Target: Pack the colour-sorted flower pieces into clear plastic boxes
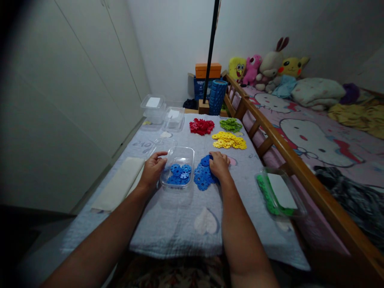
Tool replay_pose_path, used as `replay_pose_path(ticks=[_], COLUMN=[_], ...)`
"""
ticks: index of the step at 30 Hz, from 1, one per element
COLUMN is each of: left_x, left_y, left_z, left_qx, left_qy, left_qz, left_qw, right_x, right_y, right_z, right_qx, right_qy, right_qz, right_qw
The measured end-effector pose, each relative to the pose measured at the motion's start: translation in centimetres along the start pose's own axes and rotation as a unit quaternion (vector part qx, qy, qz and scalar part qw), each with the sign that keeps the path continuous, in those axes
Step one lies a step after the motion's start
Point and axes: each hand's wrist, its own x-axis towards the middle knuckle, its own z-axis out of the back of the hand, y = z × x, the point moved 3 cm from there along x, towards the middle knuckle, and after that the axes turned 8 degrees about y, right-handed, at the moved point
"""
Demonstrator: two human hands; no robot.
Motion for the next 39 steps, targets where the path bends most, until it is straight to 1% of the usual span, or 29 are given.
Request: replay_pose_path(ticks=[5,12,19,21,23,26,28,29,30,32,35,37,39], left_x=[0.1,0.1,-0.1,-0.1,-0.1,-0.1,0.0,0.0,0.1,0.1,0.1,0.0,0.0], left_y=[0.1,0.1,-0.2,-0.2,-0.1,0.1,0.2,0.3,0.3,0.3,0.2,0.1,0.0], left_z=[0.0,0.0,-0.1,-0.2,-0.2,-0.1,-0.1,-0.1,-0.1,0.0,-0.1,-0.1,-0.1], left_qx=[-0.002,0.000,-0.011,-0.017,-0.017,-0.013,-0.010,-0.010,-0.009,-0.011,-0.016,-0.016,-0.012], left_qy=[0.000,0.002,-0.001,0.000,0.003,0.008,0.011,0.012,0.011,0.009,0.006,0.008,0.010], left_qz=[0.002,0.000,0.003,0.004,0.004,0.001,-0.001,-0.001,0.000,0.002,0.008,0.008,0.003], left_qw=[1.000,1.000,1.000,1.000,1.000,1.000,1.000,1.000,1.000,1.000,1.000,1.000,1.000], right_x=[0.0,0.0,-0.3,-0.3,-0.3,-0.6,-1.2,-1.6,-2.1,-3.0,-4.2,-4.6,-4.6], right_y=[-0.5,-1.5,-2.5,-2.7,-2.6,-1.2,0.6,1.7,2.9,5.3,8.2,9.3,9.8], right_z=[0.7,1.8,2.1,2.4,2.8,3.5,3.8,3.8,3.7,3.3,2.5,2.1,1.8], right_qx=[-0.010,0.084,0.117,0.142,0.193,0.309,0.367,0.379,0.378,0.346,0.251,0.194,0.158], right_qy=[-0.010,-0.022,-0.076,-0.091,-0.101,-0.122,-0.132,-0.128,-0.118,-0.081,-0.043,-0.022,0.002], right_qz=[-0.030,-0.063,-0.092,-0.090,-0.074,-0.021,0.027,0.053,0.077,0.124,0.186,0.207,0.212], right_qw=[0.999,0.994,0.986,0.982,0.973,0.943,0.921,0.915,0.915,0.926,0.949,0.959,0.965])
